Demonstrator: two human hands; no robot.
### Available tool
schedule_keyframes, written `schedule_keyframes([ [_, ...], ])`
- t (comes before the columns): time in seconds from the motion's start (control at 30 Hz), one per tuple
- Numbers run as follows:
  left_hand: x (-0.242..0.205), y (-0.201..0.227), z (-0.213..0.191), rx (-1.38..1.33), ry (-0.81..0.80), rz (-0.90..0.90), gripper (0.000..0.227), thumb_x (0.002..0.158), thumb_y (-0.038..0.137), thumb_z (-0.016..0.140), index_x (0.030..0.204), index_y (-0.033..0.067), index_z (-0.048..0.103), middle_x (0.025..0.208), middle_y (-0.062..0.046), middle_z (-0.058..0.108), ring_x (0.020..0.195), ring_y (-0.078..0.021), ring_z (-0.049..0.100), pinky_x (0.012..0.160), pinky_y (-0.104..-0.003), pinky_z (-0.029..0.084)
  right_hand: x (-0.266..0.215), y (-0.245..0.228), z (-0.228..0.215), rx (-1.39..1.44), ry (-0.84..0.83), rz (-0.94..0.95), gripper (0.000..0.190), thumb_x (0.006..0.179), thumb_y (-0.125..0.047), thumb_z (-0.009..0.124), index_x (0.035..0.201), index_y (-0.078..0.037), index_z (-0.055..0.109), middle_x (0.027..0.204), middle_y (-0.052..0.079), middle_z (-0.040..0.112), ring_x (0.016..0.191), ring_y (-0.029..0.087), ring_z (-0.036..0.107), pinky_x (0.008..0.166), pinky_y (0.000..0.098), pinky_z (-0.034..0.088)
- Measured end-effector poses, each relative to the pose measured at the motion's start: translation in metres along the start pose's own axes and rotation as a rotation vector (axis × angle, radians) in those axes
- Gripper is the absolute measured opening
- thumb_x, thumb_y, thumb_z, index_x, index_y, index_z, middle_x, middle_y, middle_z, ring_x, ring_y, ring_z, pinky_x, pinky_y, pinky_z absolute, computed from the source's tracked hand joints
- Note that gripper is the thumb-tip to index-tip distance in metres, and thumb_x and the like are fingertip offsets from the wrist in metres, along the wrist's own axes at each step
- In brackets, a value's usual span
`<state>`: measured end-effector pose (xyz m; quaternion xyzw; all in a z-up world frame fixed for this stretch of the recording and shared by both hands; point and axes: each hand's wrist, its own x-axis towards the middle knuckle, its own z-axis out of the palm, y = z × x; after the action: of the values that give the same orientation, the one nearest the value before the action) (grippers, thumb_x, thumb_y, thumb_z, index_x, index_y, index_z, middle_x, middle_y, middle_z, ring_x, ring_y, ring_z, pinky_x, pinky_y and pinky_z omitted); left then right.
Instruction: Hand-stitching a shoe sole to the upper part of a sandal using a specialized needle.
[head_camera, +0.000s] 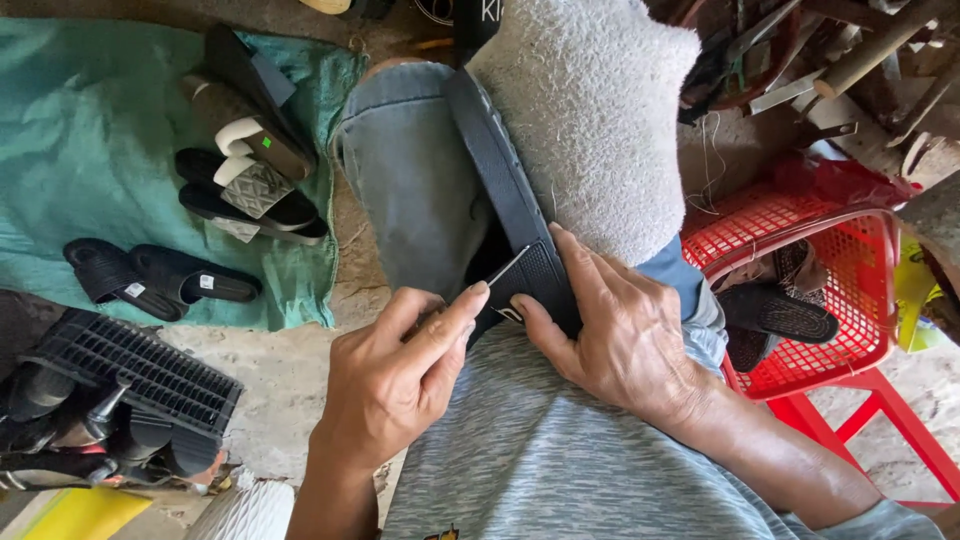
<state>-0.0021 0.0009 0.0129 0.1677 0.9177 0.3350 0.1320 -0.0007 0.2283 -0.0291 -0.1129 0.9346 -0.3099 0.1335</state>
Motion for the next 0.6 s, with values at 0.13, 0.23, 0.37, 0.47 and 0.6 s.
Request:
schedule_keyframes([
  [0.13, 0.005, -0.004, -0.005, -0.012, -0.059, -0.001, 0.032, 0.105, 0.012, 0.064, 0.137, 0.0137, 0.066, 0.090, 0.000, 0.059, 0.059, -0.0158, 0.059, 0.050, -0.033, 0.046, 0.000, -0.002, 0.002, -0.051, 0.017, -0.004, 0.062, 0.096, -0.043, 0.071, 0.135, 0.003, 0.059, 0.104, 0.013, 0.076, 0.082, 0.025, 0.074, 0.065, 0.0345, 0.054],
  [0.23, 0.006, -0.012, -0.010, -0.005, -0.109, -0.014, 0.035, 0.105, 0.011, 0.065, 0.139, 0.0174, 0.066, 0.089, 0.001, 0.056, 0.059, -0.0167, 0.057, 0.048, -0.034, 0.044, 0.002, -0.010, 0.003, -0.136, 0.042, -0.026, 0.062, 0.097, -0.045, 0.070, 0.134, 0.005, 0.061, 0.109, 0.014, 0.077, 0.079, 0.023, 0.075, 0.060, 0.0333, 0.056],
  [0.37, 0.005, -0.036, -0.015, -0.118, -0.207, -0.034, 0.039, 0.104, 0.004, 0.064, 0.141, 0.0169, 0.064, 0.091, -0.001, 0.054, 0.073, -0.0174, 0.058, 0.061, -0.032, 0.048, 0.009, -0.022, 0.004, -0.222, 0.065, -0.102, 0.067, 0.101, -0.047, 0.066, 0.131, 0.012, 0.058, 0.122, 0.025, 0.074, 0.079, 0.026, 0.075, 0.054, 0.0345, 0.058],
  [0.47, -0.002, -0.061, -0.010, -0.326, -0.235, -0.037, 0.037, 0.103, -0.002, 0.061, 0.139, 0.0091, 0.064, 0.093, -0.003, 0.057, 0.075, -0.0139, 0.061, 0.069, -0.024, 0.050, 0.003, -0.023, 0.013, -0.258, 0.034, -0.125, 0.075, 0.102, -0.053, 0.063, 0.135, 0.013, 0.054, 0.129, 0.029, 0.069, 0.110, 0.035, 0.074, 0.075, 0.0371, 0.062],
  [0.6, -0.005, -0.069, -0.006, -0.374, -0.267, -0.029, 0.040, 0.103, -0.005, 0.061, 0.141, 0.0076, 0.061, 0.092, -0.006, 0.057, 0.075, -0.0158, 0.058, 0.069, -0.026, 0.050, -0.001, -0.024, 0.021, -0.374, 0.025, -0.104, 0.078, 0.104, -0.060, 0.054, 0.139, 0.010, 0.054, 0.130, 0.026, 0.069, 0.112, 0.033, 0.073, 0.088, 0.0363, 0.061],
])
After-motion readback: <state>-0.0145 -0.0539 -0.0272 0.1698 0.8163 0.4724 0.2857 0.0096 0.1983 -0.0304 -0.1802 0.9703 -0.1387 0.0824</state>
